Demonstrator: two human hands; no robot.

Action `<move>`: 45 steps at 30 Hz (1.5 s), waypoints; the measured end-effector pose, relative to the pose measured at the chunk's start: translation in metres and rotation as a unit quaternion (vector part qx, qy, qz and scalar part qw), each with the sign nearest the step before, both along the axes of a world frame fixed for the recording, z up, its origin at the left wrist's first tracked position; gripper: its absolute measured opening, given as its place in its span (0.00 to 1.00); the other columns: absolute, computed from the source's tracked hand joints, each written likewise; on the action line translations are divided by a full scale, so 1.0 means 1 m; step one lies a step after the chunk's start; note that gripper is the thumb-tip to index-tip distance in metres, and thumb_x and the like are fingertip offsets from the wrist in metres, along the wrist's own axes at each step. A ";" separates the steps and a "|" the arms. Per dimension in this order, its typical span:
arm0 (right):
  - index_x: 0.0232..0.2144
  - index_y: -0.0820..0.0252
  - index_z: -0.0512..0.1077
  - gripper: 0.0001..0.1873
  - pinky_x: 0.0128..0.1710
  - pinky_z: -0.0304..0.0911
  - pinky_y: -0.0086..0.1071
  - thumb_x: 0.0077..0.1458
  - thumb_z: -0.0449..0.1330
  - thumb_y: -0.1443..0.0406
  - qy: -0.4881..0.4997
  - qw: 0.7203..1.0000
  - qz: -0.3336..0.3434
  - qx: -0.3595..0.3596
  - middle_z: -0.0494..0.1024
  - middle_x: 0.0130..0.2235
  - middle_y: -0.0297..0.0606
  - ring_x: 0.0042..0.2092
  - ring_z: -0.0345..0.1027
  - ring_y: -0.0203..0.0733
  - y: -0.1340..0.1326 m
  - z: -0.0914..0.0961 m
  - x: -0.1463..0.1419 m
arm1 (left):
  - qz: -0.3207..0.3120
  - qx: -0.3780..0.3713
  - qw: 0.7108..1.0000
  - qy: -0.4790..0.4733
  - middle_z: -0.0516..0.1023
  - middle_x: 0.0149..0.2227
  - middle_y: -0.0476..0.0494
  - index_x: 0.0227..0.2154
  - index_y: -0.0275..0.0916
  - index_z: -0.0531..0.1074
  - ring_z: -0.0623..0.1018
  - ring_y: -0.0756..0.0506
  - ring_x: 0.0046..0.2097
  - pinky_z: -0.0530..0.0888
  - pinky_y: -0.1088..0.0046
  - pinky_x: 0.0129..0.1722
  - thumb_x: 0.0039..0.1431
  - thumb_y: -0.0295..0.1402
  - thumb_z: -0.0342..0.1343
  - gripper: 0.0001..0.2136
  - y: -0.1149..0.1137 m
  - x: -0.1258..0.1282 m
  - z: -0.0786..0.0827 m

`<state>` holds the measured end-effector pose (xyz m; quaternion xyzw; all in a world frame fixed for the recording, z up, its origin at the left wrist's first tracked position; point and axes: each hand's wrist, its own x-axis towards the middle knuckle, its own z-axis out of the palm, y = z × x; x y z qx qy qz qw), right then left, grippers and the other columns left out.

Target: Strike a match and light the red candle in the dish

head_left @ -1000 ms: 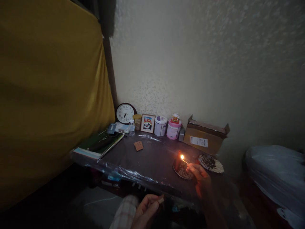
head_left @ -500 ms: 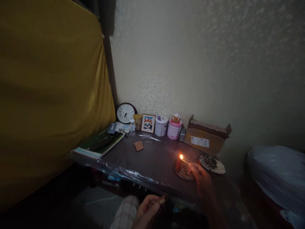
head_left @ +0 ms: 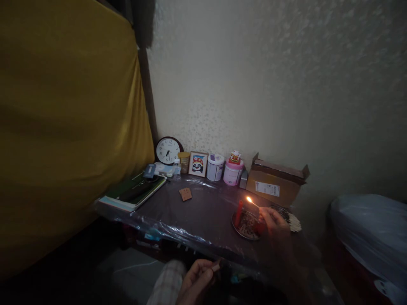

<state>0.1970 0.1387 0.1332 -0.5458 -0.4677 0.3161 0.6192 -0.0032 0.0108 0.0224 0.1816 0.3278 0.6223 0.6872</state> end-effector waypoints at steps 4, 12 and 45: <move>0.27 0.59 0.74 0.13 0.26 0.61 0.29 0.42 0.64 0.56 0.011 0.999 -0.024 0.024 0.74 0.24 0.32 0.27 0.67 0.37 0.012 -0.002 0.008 | 0.001 -0.013 1.000 0.004 0.80 0.26 0.46 0.26 0.41 0.77 0.76 0.46 0.33 0.67 0.71 0.36 0.38 0.41 0.69 0.13 0.001 0.000 0.000; 0.26 0.59 0.74 0.13 0.27 0.62 0.29 0.43 0.63 0.55 0.009 1.000 -0.020 0.022 0.74 0.23 0.32 0.27 0.67 0.37 0.021 -0.001 0.008 | 0.010 -0.023 1.000 0.006 0.82 0.29 0.44 0.25 0.39 0.76 0.77 0.45 0.34 0.69 0.71 0.37 0.37 0.42 0.69 0.14 0.000 0.001 0.001; 0.24 0.57 0.74 0.14 0.16 0.53 0.29 0.40 0.60 0.54 -0.081 0.996 0.012 -0.030 0.66 0.13 0.27 0.16 0.59 0.36 0.036 -0.016 -0.008 | 0.013 -0.047 0.998 0.047 0.84 0.32 0.44 0.24 0.42 0.77 0.79 0.44 0.37 0.68 0.69 0.40 0.35 0.45 0.70 0.15 -0.004 0.000 0.009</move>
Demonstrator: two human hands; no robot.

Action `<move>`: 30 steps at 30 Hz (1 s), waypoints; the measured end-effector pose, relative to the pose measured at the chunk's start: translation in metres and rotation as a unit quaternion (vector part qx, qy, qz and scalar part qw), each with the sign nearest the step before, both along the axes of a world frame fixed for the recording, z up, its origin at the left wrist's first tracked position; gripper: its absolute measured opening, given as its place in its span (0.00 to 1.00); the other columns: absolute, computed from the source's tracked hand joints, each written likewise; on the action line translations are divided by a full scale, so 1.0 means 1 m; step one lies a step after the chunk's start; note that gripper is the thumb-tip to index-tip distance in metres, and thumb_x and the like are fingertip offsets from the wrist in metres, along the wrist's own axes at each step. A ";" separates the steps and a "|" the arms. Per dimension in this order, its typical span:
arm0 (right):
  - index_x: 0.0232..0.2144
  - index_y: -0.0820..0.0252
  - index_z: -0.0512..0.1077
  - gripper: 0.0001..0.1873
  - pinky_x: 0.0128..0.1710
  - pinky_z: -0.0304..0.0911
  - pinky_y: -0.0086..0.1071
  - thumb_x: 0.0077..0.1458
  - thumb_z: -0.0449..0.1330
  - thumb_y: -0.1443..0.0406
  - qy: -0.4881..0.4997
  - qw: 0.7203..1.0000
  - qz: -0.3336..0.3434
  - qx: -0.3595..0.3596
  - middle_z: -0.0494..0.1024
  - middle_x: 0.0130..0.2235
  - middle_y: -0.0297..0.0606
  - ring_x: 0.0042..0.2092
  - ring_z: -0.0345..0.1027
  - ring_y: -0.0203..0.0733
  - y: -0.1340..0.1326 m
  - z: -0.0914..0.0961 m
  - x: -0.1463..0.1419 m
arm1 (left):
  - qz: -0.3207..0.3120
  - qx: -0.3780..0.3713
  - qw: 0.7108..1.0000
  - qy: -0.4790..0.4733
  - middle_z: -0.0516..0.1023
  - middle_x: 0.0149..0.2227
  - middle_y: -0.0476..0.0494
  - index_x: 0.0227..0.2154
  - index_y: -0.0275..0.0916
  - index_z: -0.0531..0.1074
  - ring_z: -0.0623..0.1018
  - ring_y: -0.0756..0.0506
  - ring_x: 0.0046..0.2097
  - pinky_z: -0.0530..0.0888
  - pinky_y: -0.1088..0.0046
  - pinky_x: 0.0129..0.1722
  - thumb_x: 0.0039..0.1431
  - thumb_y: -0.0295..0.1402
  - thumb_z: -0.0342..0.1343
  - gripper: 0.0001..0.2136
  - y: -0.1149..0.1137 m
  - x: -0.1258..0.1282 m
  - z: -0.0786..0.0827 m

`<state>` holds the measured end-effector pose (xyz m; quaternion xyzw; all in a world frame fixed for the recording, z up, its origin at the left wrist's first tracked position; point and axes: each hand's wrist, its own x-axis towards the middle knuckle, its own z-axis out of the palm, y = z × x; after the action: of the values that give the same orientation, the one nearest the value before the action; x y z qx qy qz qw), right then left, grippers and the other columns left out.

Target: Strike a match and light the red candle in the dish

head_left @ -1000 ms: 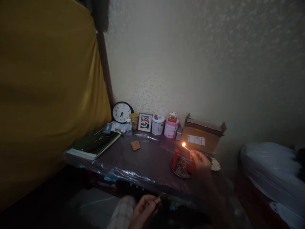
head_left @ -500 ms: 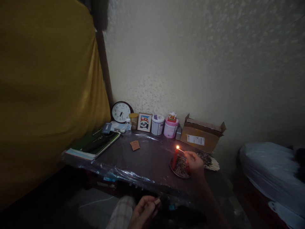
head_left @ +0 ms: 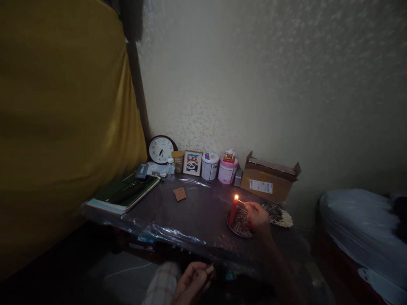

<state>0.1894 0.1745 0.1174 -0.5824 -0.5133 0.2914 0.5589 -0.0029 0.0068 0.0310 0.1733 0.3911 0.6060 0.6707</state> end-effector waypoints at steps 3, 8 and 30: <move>0.24 0.58 0.75 0.13 0.17 0.55 0.29 0.40 0.60 0.55 -0.006 1.000 -0.003 0.008 0.68 0.14 0.28 0.17 0.61 0.37 0.001 0.001 0.000 | 0.000 -0.002 1.000 -0.016 0.84 0.31 0.44 0.24 0.41 0.77 0.79 0.44 0.37 0.68 0.69 0.40 0.34 0.44 0.70 0.15 0.001 0.000 0.001; 0.23 0.58 0.75 0.13 0.18 0.55 0.29 0.40 0.60 0.55 -0.018 1.000 -0.006 0.017 0.69 0.15 0.29 0.18 0.61 0.36 0.003 0.001 0.001 | -0.005 -0.008 1.000 -0.013 0.84 0.32 0.43 0.24 0.41 0.77 0.79 0.43 0.38 0.68 0.69 0.41 0.34 0.45 0.70 0.15 0.001 0.000 0.000; 0.26 0.61 0.74 0.16 0.18 0.55 0.29 0.42 0.58 0.53 -0.037 0.999 0.001 0.013 0.67 0.14 0.29 0.17 0.60 0.36 0.006 -0.007 0.006 | 0.013 -0.011 1.000 0.008 0.83 0.30 0.45 0.23 0.41 0.76 0.78 0.43 0.36 0.69 0.69 0.39 0.32 0.45 0.70 0.17 0.001 0.002 0.004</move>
<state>0.1956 0.1801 0.1107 -0.5850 -0.5378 0.2641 0.5466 -0.0008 0.0077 0.0351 0.1654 0.4050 0.6089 0.6617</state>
